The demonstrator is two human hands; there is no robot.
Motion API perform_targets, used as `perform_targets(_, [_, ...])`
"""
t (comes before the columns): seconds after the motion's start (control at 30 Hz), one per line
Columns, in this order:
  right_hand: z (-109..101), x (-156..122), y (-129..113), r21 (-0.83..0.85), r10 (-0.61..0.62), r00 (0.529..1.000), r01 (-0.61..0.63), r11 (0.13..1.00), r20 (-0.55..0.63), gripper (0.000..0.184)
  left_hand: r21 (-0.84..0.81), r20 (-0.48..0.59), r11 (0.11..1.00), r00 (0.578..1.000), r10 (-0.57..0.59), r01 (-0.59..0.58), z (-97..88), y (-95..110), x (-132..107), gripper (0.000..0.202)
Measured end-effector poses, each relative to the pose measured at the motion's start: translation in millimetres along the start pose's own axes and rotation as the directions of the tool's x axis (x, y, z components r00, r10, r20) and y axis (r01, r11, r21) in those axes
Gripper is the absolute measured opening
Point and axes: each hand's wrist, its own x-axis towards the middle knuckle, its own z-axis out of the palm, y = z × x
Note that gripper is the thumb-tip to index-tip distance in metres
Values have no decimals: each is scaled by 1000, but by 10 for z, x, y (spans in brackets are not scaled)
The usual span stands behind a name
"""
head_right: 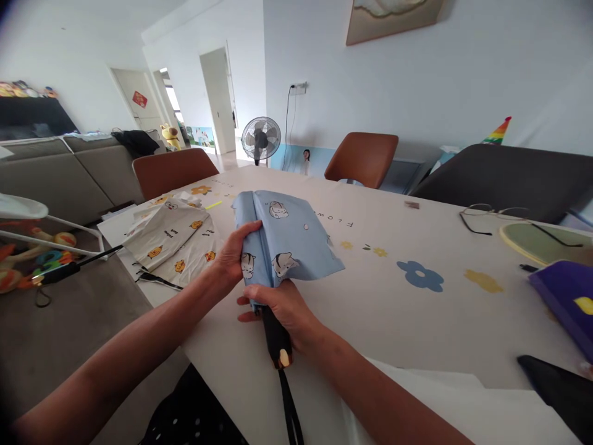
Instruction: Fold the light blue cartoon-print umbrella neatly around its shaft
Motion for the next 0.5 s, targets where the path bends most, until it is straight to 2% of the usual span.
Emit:
perform_targets(0.1, [-19,-7,5,113,43,995,-54,992,93,32,-7,22,997,997,-71,71,-10,-5,-3,36])
perform_targets(0.17, [-35,-3,8,132,80,991,-95,987,110,32,-13,24,996,996,-91,91,-12,-20,-1,36])
perform_targets(0.3, [-39,5,12,120,193,981,-195,973,25,13,5,1,995,996,-95,95,-37,-85,66,33])
perform_targets(0.37, [-18,-1,16,138,256,967,-254,957,-2,8,59,-83,992,991,-103,109,-74,-110,147,34])
perform_targets(0.43, [8,-12,26,168,294,956,-287,943,-21,10,196,-224,979,975,-13,58,-129,-105,244,37])
perform_targets(0.5, [24,-18,44,175,319,947,-310,935,-27,12,410,-329,909,917,228,-79,-194,-70,329,45])
